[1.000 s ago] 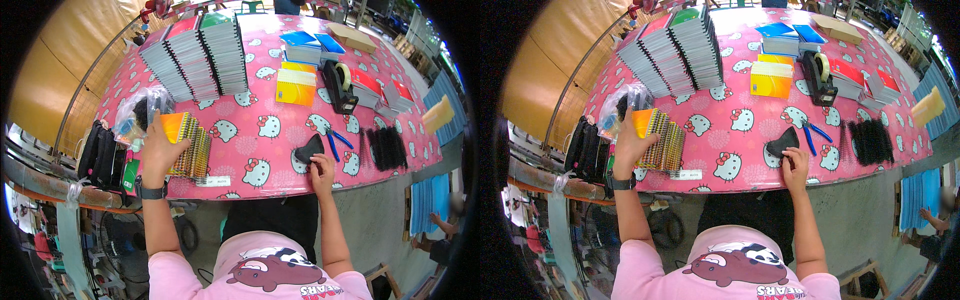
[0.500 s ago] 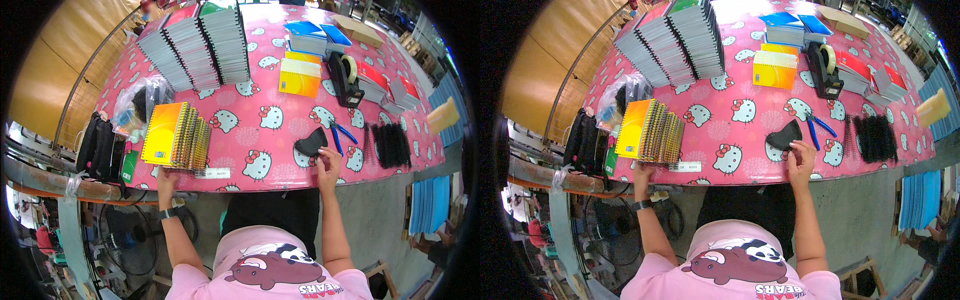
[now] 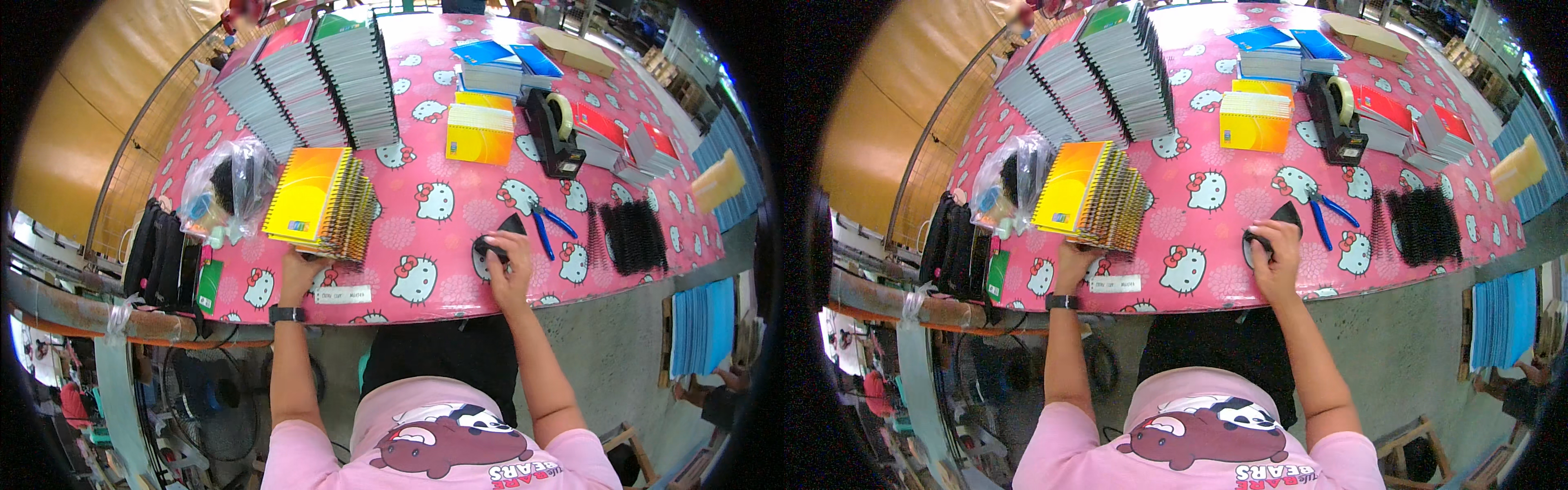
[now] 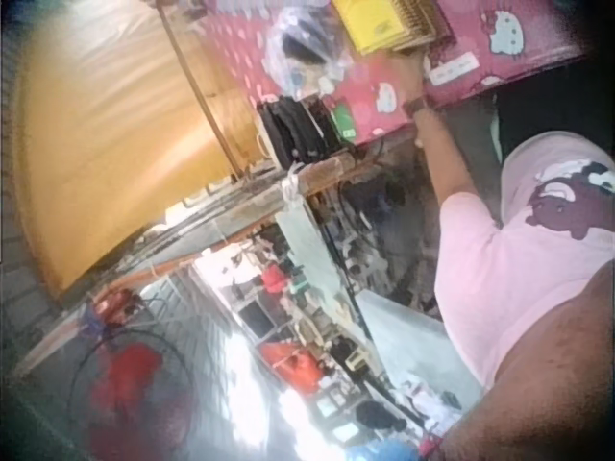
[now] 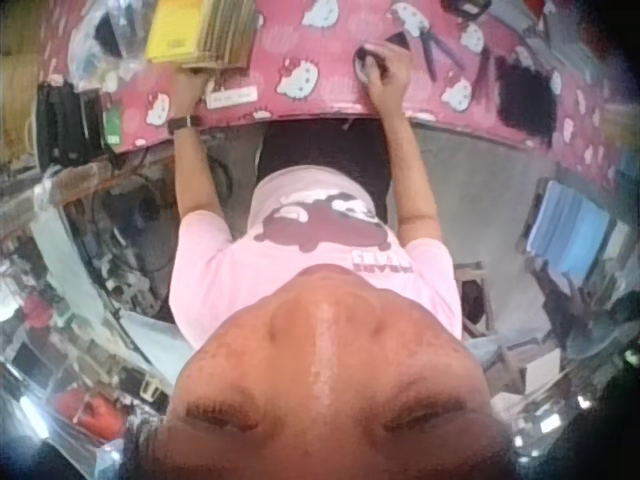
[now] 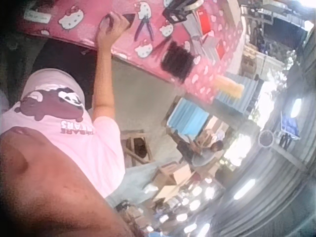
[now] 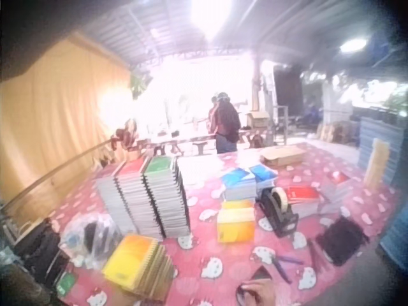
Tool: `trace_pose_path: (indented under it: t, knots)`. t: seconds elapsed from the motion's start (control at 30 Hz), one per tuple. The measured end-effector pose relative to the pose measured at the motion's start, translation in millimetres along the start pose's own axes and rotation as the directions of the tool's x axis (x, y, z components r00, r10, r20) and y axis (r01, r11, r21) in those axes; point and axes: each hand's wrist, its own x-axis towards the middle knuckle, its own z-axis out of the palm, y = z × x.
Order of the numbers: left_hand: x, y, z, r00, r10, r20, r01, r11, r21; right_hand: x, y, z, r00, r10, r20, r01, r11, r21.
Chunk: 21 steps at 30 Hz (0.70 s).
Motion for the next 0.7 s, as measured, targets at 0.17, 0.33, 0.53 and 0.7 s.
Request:
trace_pose_path:
  t: [0.17, 0.33, 0.53, 0.7]
  knots:
    - [25.0, 10.4, 36.2, 0.992, 0.126, 0.021, -0.126, 0.991, 0.036, 68.3, -7.9, 59.6, 0.982, 0.13, 0.136, -0.167, 0.934, 0.314]
    - [33.6, 22.3, 38.5, 0.991, 0.124, 0.043, -0.1, 0.922, -0.374, 142.0, -2.1, 132.7, 0.973, 0.202, 0.108, -0.222, 0.715, 0.663]
    - [49.7, 109.0, 79.7, 0.782, 0.19, -0.594, -0.516, 0.732, -0.445, 152.8, -19.0, 174.8, 0.952, 0.26, 0.159, -0.286, 0.58, 0.763]
    - [64.4, 109.7, 94.1, 0.681, 0.265, -0.683, -0.531, 0.821, -0.211, 151.5, -28.7, 182.3, 0.923, 0.382, 0.037, -0.292, 0.637, 0.714]
